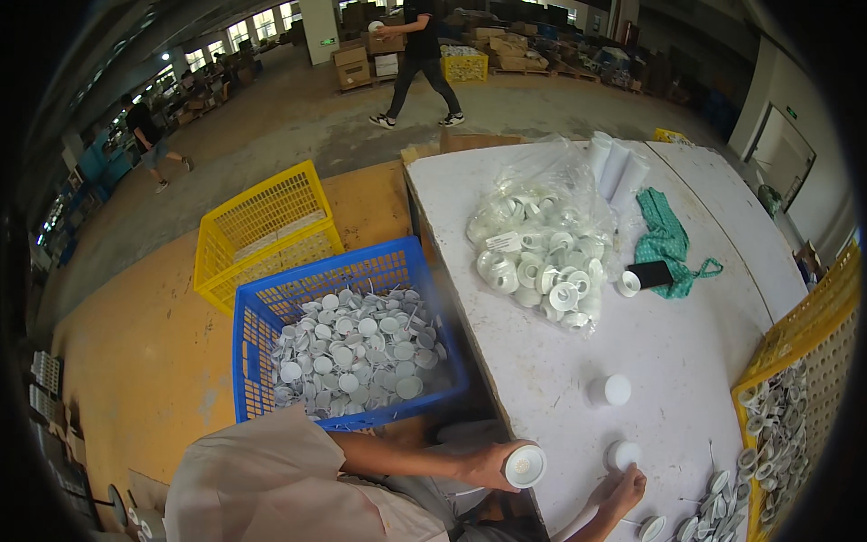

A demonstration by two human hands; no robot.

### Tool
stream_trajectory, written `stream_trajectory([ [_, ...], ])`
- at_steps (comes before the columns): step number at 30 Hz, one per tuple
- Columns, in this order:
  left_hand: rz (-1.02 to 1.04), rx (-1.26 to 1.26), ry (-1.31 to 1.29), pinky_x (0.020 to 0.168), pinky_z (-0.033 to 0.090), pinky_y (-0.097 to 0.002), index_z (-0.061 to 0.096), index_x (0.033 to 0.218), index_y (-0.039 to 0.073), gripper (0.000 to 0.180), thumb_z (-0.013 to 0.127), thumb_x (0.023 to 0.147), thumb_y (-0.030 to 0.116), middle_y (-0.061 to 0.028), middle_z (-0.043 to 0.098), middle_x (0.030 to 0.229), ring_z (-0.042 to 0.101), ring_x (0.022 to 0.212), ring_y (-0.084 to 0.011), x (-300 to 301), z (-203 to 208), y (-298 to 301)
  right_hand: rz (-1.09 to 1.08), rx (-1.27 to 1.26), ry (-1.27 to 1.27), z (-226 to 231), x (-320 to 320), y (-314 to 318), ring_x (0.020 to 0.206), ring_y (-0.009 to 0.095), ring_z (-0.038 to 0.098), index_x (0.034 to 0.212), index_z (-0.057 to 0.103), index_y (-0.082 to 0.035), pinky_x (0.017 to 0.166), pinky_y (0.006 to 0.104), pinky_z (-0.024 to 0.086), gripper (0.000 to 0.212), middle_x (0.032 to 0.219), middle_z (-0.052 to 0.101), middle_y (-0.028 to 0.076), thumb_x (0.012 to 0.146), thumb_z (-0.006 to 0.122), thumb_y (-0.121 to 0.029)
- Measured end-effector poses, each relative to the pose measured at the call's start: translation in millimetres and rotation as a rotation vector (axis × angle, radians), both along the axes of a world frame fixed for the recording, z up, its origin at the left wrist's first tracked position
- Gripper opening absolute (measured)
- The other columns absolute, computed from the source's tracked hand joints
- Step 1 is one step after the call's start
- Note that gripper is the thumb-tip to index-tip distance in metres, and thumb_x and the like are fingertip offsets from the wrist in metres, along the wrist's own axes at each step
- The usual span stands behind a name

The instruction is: The person assembles small LED light fixtures by picking up circular casings and diffuser discs and pressing the diffusers onto the casings by hand.

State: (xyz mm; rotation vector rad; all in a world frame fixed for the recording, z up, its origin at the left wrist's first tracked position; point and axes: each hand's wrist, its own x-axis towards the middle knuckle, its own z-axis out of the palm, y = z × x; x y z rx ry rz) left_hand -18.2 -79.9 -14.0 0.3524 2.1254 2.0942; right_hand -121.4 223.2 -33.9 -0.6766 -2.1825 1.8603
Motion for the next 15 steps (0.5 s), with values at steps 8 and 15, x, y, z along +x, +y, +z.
stream_trajectory([
  [8,-0.034,0.006,-0.055,0.096,0.044,-0.0366,0.041,0.132,0.005,0.078,0.080,0.065,0.014,-0.0145,0.058,0.117,0.056,0.112,-0.0251,8,2,10,-0.167,-0.461,0.118,-14,21,30,0.056,0.006,0.048,0.078,0.051,-0.014,0.043,0.0169,0.037,0.018,0.065,0.046,-0.005,0.090,0.060,-0.024],
  [15,0.051,0.014,-0.030,0.094,0.047,-0.0354,0.047,0.129,0.002,0.079,0.087,0.061,0.014,-0.0112,0.061,0.115,0.058,0.105,-0.0187,-7,4,6,-0.117,-0.217,0.194,1,45,-13,0.065,0.010,0.048,0.088,0.055,-0.007,0.056,0.0282,0.041,0.011,0.069,0.046,-0.003,0.090,0.055,-0.018],
])
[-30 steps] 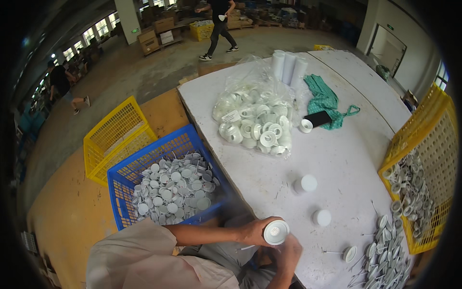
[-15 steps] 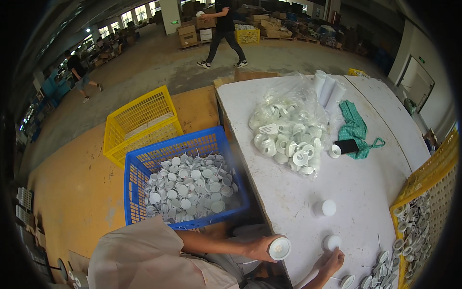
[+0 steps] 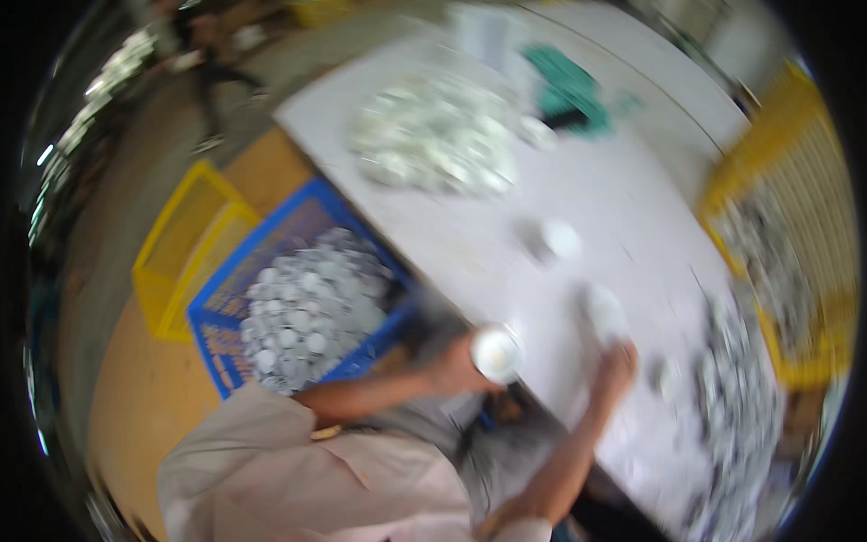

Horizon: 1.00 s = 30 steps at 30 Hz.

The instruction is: The person assembles small LED light fixtures by picking up circular casings and diffuser discs and pressing the diffusers onto the casings by hand.

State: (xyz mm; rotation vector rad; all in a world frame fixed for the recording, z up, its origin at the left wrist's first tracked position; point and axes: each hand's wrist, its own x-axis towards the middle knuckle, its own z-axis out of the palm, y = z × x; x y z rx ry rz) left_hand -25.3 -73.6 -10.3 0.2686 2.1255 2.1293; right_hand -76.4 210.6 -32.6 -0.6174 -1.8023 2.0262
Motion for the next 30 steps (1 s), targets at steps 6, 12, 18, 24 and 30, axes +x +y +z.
stream_trajectory([
  [6,-0.054,-0.145,0.081,0.095,0.045,-0.0340,0.045,0.128,-0.001,0.073,0.083,0.066,0.009,-0.0109,0.059,0.116,0.057,0.109,-0.0201,-4,1,4,-0.097,-0.221,0.007,21,-5,-22,0.059,0.009,0.055,0.103,0.057,-0.001,0.052,0.0201,0.045,0.022,0.072,0.058,0.003,0.085,0.066,-0.008],
  [12,-0.156,-0.110,0.018,0.090,0.050,-0.0313,0.040,0.130,-0.002,0.072,0.080,0.071,0.005,-0.0103,0.060,0.114,0.060,0.104,-0.0171,5,10,20,-0.071,-0.386,0.007,23,34,-12,0.061,0.009,0.058,0.095,0.060,-0.003,0.053,0.0186,0.048,0.007,0.076,0.061,0.003,0.090,0.061,-0.007],
  [18,-0.226,0.081,-0.323,0.082,0.054,-0.0295,0.039,0.132,0.001,0.073,0.079,0.070,0.001,-0.0092,0.059,0.112,0.061,0.101,-0.0168,-5,35,34,-0.007,-0.392,-0.050,52,62,-51,0.064,0.010,0.060,0.104,0.061,0.002,0.056,0.0233,0.051,0.016,0.082,0.065,0.005,0.093,0.055,-0.008],
  [24,-0.315,0.263,-0.264,0.081,0.054,-0.0293,0.035,0.137,0.001,0.078,0.077,0.072,0.000,-0.0092,0.055,0.119,0.057,0.107,-0.0178,-10,15,34,0.242,1.163,0.461,49,95,-75,0.079,0.030,0.064,0.108,0.065,-0.004,0.068,0.0346,0.054,0.042,0.100,0.067,0.014,0.068,0.064,0.010],
  [30,-0.405,0.250,-0.187,0.079,0.053,-0.0281,0.033,0.136,0.000,0.066,0.069,0.082,0.014,-0.0109,0.053,0.117,0.056,0.104,-0.0163,-9,18,28,0.349,1.317,0.508,47,100,-87,0.081,0.027,0.061,0.105,0.065,-0.005,0.068,0.0337,0.054,0.044,0.116,0.061,0.012,0.062,0.069,0.002],
])
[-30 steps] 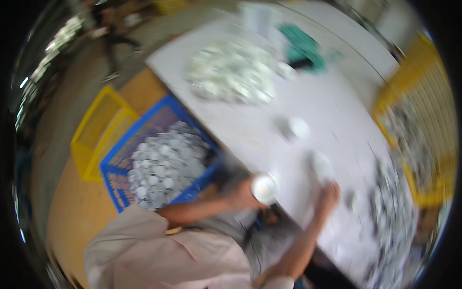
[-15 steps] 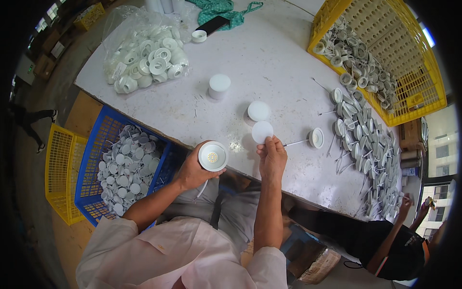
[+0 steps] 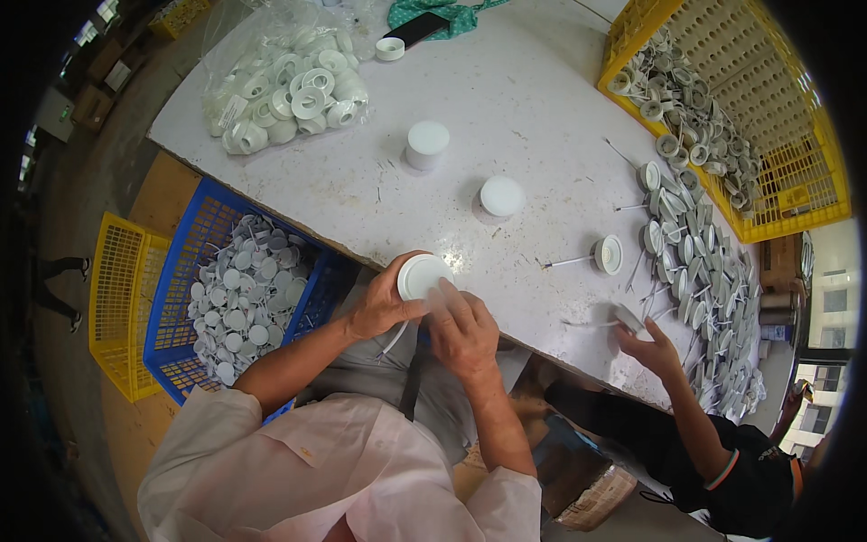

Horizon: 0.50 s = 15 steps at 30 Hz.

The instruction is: The person assembles small LED light fixtures by picking up circular casings and diffuser discs and pressing the diffusers onto the casings by hand.

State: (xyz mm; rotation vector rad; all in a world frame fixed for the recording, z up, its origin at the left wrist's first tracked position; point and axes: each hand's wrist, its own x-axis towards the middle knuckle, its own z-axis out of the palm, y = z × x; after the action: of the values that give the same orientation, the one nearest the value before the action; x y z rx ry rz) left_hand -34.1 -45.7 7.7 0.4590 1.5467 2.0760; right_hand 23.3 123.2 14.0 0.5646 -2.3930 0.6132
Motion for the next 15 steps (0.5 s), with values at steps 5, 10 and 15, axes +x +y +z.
stream_trajectory([
  [5,0.077,-0.089,-0.105,0.071,0.055,-0.0272,0.035,0.134,-0.001,0.053,0.056,0.090,0.018,-0.0123,0.053,0.114,0.055,0.100,-0.0158,6,-1,4,0.006,0.034,-0.003,1,1,-5,0.081,0.025,0.060,0.106,0.065,-0.006,0.070,0.0319,0.053,0.045,0.115,0.062,0.010,0.062,0.071,-0.002],
  [10,0.123,-0.091,-0.054,0.082,0.050,-0.0289,0.041,0.133,0.004,0.041,0.051,0.097,0.021,-0.0090,0.057,0.115,0.056,0.101,-0.0147,7,-6,5,0.011,0.026,0.039,-2,2,-4,0.077,0.024,0.060,0.108,0.067,-0.008,0.066,0.0313,0.052,0.049,0.116,0.064,0.008,0.060,0.074,-0.001],
  [15,0.189,-0.125,-0.066,0.087,0.047,-0.0300,0.046,0.129,0.003,0.036,0.050,0.097,0.020,-0.0088,0.059,0.110,0.056,0.099,-0.0151,8,-8,11,-0.009,0.078,0.081,-3,3,-6,0.074,0.020,0.058,0.106,0.069,-0.007,0.064,0.0285,0.050,0.046,0.113,0.066,0.007,0.061,0.077,-0.003],
])
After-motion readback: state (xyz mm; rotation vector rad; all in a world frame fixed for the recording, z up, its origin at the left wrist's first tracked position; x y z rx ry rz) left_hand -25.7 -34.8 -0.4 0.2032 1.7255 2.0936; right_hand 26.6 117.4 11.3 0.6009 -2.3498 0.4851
